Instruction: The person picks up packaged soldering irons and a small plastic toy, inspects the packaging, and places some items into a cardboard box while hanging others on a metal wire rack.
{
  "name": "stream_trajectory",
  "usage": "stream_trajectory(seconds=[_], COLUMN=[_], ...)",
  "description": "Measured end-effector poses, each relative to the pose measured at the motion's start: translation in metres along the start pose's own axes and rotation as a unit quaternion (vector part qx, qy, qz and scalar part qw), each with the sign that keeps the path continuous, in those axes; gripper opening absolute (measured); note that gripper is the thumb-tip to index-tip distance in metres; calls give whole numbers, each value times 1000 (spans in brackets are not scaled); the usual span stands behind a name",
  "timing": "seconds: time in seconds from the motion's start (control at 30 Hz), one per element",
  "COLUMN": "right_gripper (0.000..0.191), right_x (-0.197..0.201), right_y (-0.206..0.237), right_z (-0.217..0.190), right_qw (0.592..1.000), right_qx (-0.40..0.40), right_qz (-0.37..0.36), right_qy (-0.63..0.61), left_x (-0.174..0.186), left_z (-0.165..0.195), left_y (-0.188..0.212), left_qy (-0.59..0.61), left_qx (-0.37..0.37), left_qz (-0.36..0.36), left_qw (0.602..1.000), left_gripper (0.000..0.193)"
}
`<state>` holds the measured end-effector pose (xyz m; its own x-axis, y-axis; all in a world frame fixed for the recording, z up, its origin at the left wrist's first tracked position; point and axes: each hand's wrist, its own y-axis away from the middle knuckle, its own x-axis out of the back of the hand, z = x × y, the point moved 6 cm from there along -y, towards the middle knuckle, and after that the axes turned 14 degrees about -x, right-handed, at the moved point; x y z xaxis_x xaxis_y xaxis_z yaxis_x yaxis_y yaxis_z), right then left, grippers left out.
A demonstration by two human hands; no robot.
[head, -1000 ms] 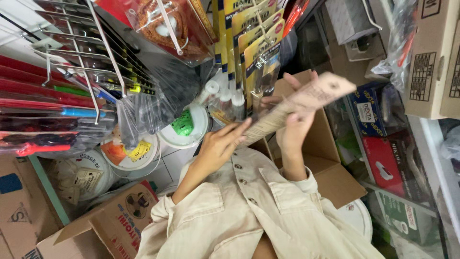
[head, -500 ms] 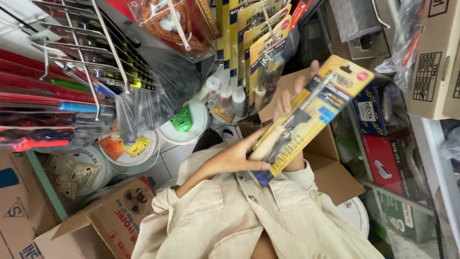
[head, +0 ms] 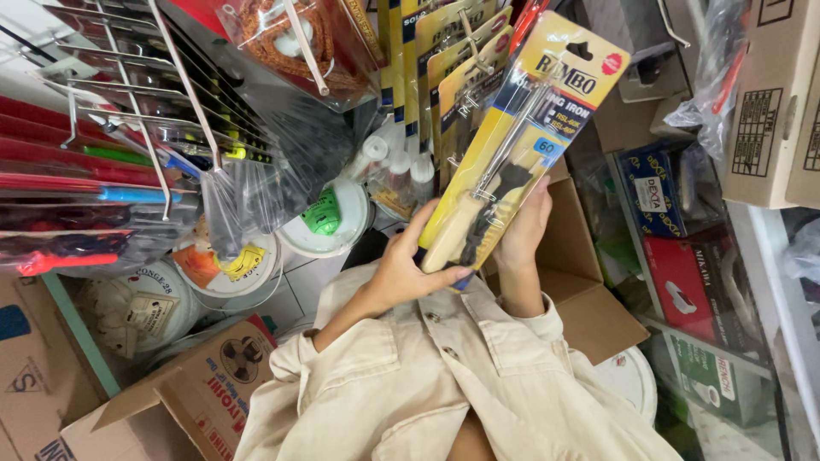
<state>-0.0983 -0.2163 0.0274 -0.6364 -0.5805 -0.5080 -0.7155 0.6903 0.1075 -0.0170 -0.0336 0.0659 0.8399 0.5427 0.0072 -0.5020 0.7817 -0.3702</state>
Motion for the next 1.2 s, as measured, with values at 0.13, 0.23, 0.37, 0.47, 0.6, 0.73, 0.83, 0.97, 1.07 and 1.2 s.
stream_trajectory(seconds=[0.13,0.23,0.37,0.47,0.6,0.73,0.83,0.97,1.07,1.2], right_gripper=[51,49,51,52,52,53,54,56,50,31], right_x=[-17,-20,8,13,-25,-62,-81,-89,-70,-49], right_y=[4,6,7,18,36,47,52,57,56,38], right_z=[7,8,-4,-38,-54,-56,-57,-65,-83,-88], right_qw=[987,988,994,927,793,832,861,880,906,935], right_qx=[-104,-95,26,262,411,363,304,285,343,311], right_qz=[3,1,103,124,3,-95,-144,-146,8,51], right_qy=[-123,-125,30,236,451,409,381,351,249,161], left_x=[-13,-11,-1,4,-7,-25,-25,-27,-24,-32], left_z=[-1,4,5,-8,-3,-23,-41,-75,-64,-48], left_y=[3,0,-9,-16,-26,-15,-12,-26,-27,-27], left_qy=[108,97,-6,-161,-133,57,172,387,577,625], left_qx=[10,4,47,126,-52,-47,-37,84,92,117], left_qz=[2,-14,-57,-88,-44,-89,-91,-39,-123,-193], left_qw=[994,995,997,975,989,993,980,917,802,747], left_gripper=[102,101,101,103,101,97,91,102,96,83])
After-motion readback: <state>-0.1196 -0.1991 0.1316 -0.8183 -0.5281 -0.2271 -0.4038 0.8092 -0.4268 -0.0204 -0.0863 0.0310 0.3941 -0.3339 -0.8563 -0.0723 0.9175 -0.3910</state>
